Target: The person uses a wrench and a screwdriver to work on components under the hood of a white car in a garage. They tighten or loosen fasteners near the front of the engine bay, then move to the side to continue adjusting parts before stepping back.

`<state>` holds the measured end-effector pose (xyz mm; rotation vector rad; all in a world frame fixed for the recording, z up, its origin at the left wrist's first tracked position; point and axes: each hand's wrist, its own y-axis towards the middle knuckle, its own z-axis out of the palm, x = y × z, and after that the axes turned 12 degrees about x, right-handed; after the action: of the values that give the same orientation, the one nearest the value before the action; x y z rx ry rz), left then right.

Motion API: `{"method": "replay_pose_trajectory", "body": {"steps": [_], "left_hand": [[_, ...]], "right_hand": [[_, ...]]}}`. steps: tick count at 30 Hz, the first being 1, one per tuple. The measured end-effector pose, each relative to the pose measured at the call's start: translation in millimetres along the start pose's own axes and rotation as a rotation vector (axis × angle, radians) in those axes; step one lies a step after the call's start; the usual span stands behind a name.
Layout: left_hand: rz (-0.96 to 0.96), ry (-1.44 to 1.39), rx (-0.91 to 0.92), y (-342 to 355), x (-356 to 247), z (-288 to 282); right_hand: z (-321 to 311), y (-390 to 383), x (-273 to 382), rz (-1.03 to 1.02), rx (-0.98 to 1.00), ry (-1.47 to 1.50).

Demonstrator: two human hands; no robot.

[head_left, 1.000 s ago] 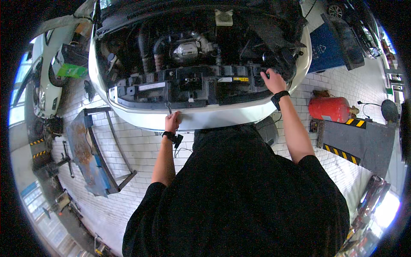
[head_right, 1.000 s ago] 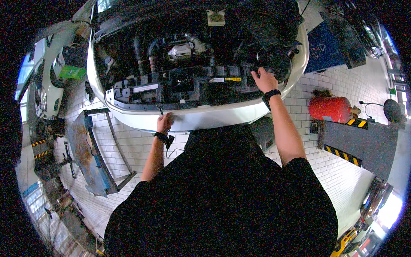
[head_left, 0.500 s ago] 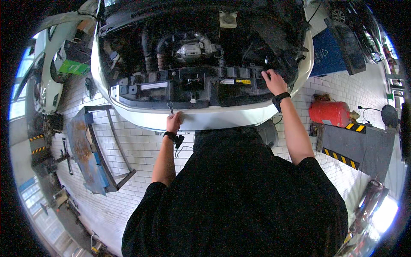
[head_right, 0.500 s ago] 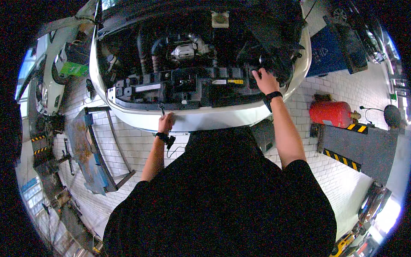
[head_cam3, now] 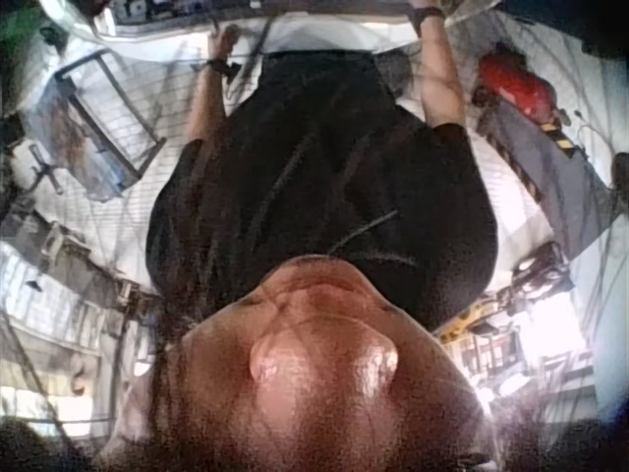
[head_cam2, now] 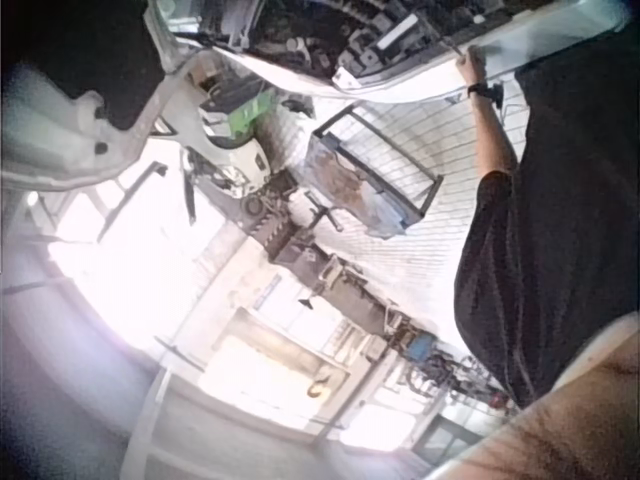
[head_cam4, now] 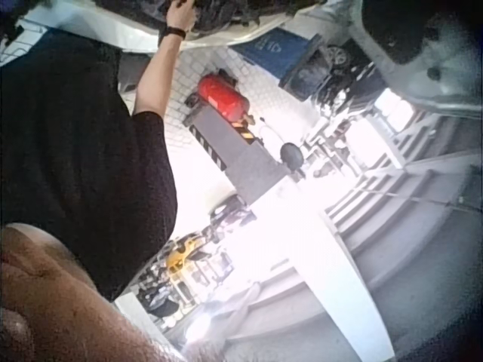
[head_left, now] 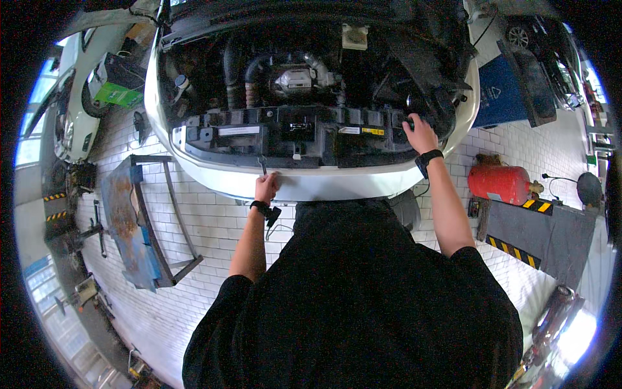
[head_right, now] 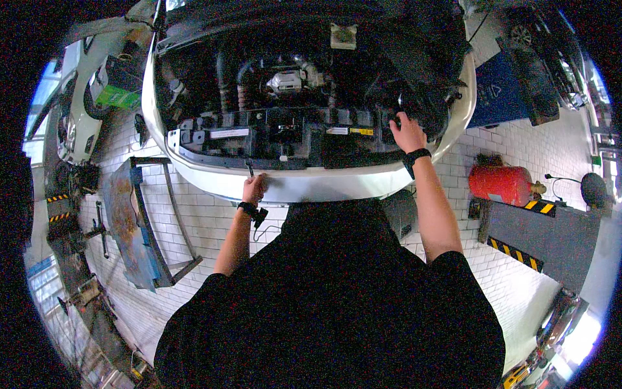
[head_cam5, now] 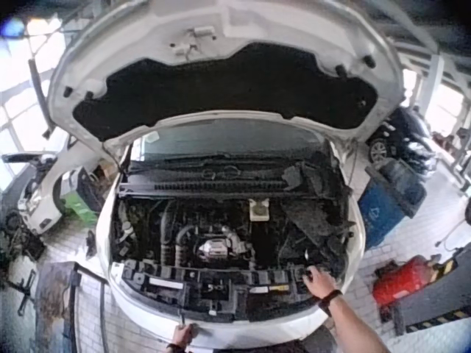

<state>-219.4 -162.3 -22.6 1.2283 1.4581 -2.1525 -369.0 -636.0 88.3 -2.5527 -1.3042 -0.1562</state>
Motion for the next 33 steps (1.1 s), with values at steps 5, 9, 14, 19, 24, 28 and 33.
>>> {"method": "replay_pose_trajectory", "body": {"steps": [5, 9, 14, 19, 24, 28, 33], "left_hand": [[0.016, -0.023, 0.014, -0.2, -0.8, 0.0], [0.007, -0.003, 0.016, -2.5, -5.3, 1.4], [-0.024, -0.021, 0.011, -2.5, -3.6, -0.3], [-0.005, -0.027, 0.012, -0.2, -0.3, -1.7], [0.011, -0.005, 0.037, 1.0, 1.1, -3.7], [0.031, -0.036, 0.033, -2.9, -5.3, 2.3], [0.029, -0.017, 0.038, -3.9, -3.3, 0.1]], "right_hand": [[-8.6, -0.7, 3.5, 0.002, 0.171, 0.058], [-10.9, -3.4, 10.5, 0.029, 0.076, 0.027], [-10.7, -6.9, 11.3, 0.057, 0.121, -0.039], [-2.3, 0.9, -0.6, 0.096, 0.156, 0.005], [0.4, -0.8, 1.6, 0.057, 0.153, -0.01], [0.4, 2.2, 1.4, 0.109, 0.104, -0.024], [1.9, 1.3, -0.2, -0.018, 0.036, -0.052]]}}
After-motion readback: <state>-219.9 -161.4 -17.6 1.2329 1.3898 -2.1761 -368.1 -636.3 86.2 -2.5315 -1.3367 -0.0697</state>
